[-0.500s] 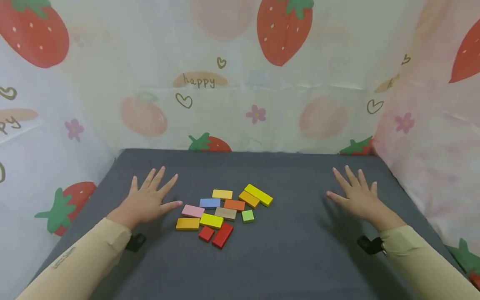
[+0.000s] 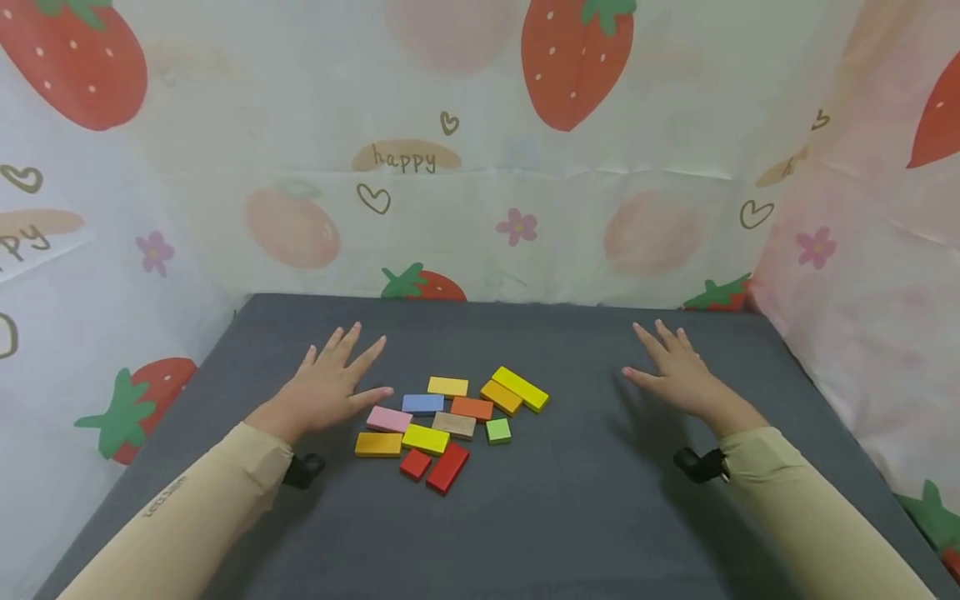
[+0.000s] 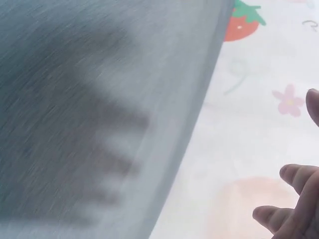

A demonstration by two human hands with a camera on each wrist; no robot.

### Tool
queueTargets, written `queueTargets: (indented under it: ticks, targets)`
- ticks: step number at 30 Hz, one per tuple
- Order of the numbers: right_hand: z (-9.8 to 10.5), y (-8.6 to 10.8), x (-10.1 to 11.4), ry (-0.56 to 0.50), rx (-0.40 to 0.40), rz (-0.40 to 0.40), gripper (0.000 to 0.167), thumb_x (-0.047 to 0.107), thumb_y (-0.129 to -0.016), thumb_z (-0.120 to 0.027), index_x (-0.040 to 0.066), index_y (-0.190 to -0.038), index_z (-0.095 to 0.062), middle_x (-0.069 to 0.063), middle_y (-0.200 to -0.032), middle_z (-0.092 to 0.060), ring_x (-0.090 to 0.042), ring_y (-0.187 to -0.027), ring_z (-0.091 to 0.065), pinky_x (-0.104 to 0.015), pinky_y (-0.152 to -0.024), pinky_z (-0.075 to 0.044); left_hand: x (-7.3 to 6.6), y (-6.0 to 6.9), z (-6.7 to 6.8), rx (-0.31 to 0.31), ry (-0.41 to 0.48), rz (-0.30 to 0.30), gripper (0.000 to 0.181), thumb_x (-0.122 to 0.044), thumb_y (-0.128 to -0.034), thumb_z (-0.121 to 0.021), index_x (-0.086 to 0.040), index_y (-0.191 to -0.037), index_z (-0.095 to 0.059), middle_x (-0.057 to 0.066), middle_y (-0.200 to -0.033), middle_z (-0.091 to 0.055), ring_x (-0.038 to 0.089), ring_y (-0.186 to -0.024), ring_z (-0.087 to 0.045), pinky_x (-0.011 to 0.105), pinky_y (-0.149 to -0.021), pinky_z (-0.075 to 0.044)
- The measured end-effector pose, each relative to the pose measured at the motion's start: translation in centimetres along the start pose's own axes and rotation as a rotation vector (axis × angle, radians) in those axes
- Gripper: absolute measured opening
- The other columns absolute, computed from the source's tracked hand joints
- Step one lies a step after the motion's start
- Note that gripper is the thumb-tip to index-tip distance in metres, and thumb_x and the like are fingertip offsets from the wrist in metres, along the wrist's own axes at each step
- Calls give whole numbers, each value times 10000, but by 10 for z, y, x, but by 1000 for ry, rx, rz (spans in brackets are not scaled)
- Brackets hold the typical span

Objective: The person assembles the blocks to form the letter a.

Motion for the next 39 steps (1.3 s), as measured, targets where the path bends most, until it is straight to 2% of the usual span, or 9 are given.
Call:
queueTargets:
  ticks: [2,8,11,16,19,24,28,33,39]
  targets:
    - [-1,-6,7,-18,3,22,851,594,-868,-442,144,-1476,-52,-248,-1490,57,-487,-1312,137,-703,-948,-30,-6,-5,-1,-2,22,-15,804,-611,-853,-447,-195,-1472,-147,186,-1512,-29,416,-1362,-12,637,-1016,-62]
    - [-5,-21,27,-62,5,57,777,459,-903,-501,141,-1476,-83,-239,-1495,21,-477,-1326,105,-681,-973,-51,-32,-18,-6,-2,73,-83,792,-606,-858,-441,-204,-1473,-145,175,-1514,-45,407,-1365,-36,607,-1028,-129]
    - [-10,-28,36,-77,8,60,784,470,-896,-508,147,-1476,-92,-228,-1499,10,-468,-1334,88,-673,-981,-58,-44,-21,-10,13,122,-99,783,-588,-861,-458,-216,-1473,-141,159,-1518,-33,394,-1370,-28,599,-1022,-165]
    - [-22,-38,47,-115,20,57,759,437,-905,-511,160,-1476,-94,-206,-1506,-14,-444,-1349,55,-648,-1004,-67,-59,-24,-20,60,295,-93,789,-574,-851,-495,-252,-1472,-130,105,-1527,35,343,-1383,27,607,-1004,-205]
    - [-29,-43,52,-148,26,51,747,429,-909,-507,177,-1477,-91,-184,-1512,-30,-410,-1364,20,-628,-1018,-85,-68,-27,-23,69,398,-93,794,-574,-839,-514,-249,-1468,-154,100,-1526,33,330,-1385,-18,600,-1004,-217]
    - [-41,-53,63,-209,36,66,732,410,-917,-503,169,-1476,-97,-163,-1514,-61,-363,-1377,-40,-592,-1035,-127,-84,-35,-29,43,512,-100,796,-535,-823,-574,-231,-1457,-202,76,-1508,-135,289,-1351,-214,522,-1012,-285]
    - [-51,-59,69,-271,51,66,697,373,-930,-494,159,-1474,-114,-156,-1511,-98,-353,-1377,-69,-565,-1047,-139,-96,-40,-37,53,637,-85,778,-448,-815,-636,-237,-1446,-234,43,-1461,-275,254,-1287,-353,443,-978,-368]
    - [-61,-66,71,-358,59,11,682,428,-919,-490,211,-1470,-151,-116,-1514,-125,-326,-1380,-97,-551,-1047,-174,-108,-45,-49,71,765,-62,713,-368,-809,-670,-217,-1410,-319,68,-1386,-397,230,-1216,-445,401,-930,-423]
    - [-72,-73,74,-453,86,-45,667,458,-898,-511,230,-1455,-224,-87,-1503,-190,-316,-1358,-200,-533,-1024,-251,-117,-49,-62,76,822,-50,587,-331,-818,-671,-150,-1330,-447,68,-1221,-546,210,-1084,-545,356,-842,-480]
Point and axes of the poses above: each hand's wrist, its own y-axis away from the middle knuckle, its own z-axis out of the back of the hand, x = y × z, the point moved 9 cm from there along -y, towards the middle knuckle
